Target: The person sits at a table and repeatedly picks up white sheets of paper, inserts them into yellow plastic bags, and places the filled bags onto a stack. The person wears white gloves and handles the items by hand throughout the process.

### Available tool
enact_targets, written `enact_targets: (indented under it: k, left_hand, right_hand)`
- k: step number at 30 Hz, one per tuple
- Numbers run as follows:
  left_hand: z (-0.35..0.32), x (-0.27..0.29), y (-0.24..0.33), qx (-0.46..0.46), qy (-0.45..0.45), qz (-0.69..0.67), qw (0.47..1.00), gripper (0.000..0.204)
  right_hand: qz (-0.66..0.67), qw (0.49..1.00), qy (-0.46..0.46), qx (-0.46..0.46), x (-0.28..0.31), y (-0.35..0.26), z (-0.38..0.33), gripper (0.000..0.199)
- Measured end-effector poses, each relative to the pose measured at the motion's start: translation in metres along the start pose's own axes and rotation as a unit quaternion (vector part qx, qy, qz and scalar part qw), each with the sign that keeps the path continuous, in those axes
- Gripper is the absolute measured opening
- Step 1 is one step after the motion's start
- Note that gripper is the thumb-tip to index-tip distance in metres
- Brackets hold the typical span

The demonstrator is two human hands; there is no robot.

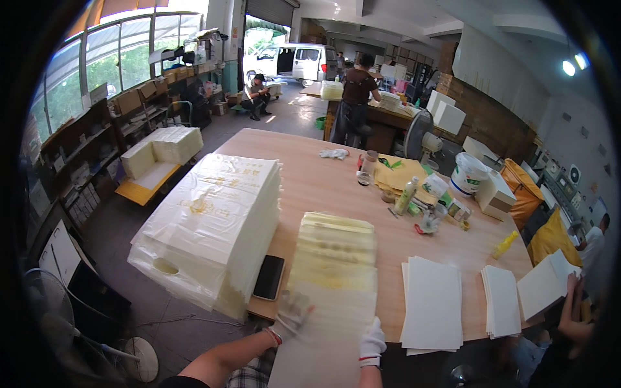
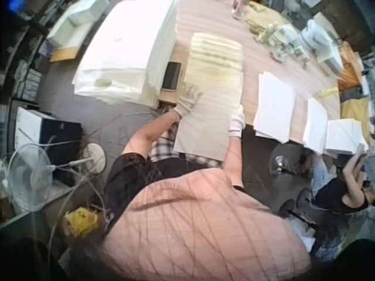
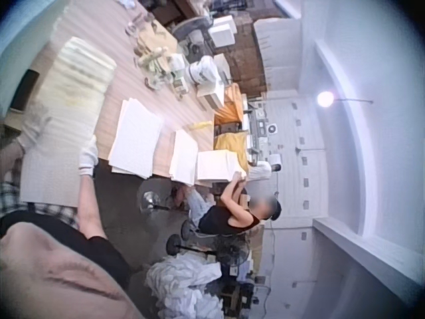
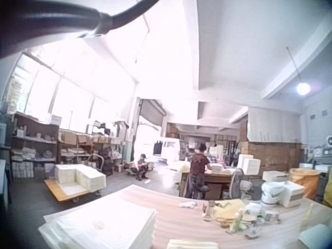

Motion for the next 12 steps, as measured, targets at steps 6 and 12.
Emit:
enact_targets:
  k: [6,12]
  left_hand:
    - [-0.06,-0.052,-0.054,0.38,-0.123,-0.373,0.837,0.031]
    - [-0.091,0.02,-0.011,0.301,-0.233,-0.219,0.898,0.043]
  right_hand:
    - [0.055,0.994,-0.078,0.051,0.03,-0.016,-0.031,0.084]
    - [0.088,0.98,-0.172,0.046,0.025,0.01,-0.098,0.084]
Point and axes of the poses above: each hand's wrist, its own z-axis towards the middle knuckle, its own x-axis out of the back of the hand, y = z × x, the point moved 6 cm from there along z, towards the middle knuckle, and after that the axes turned 12 degrees about z, right-handed, at the moved point
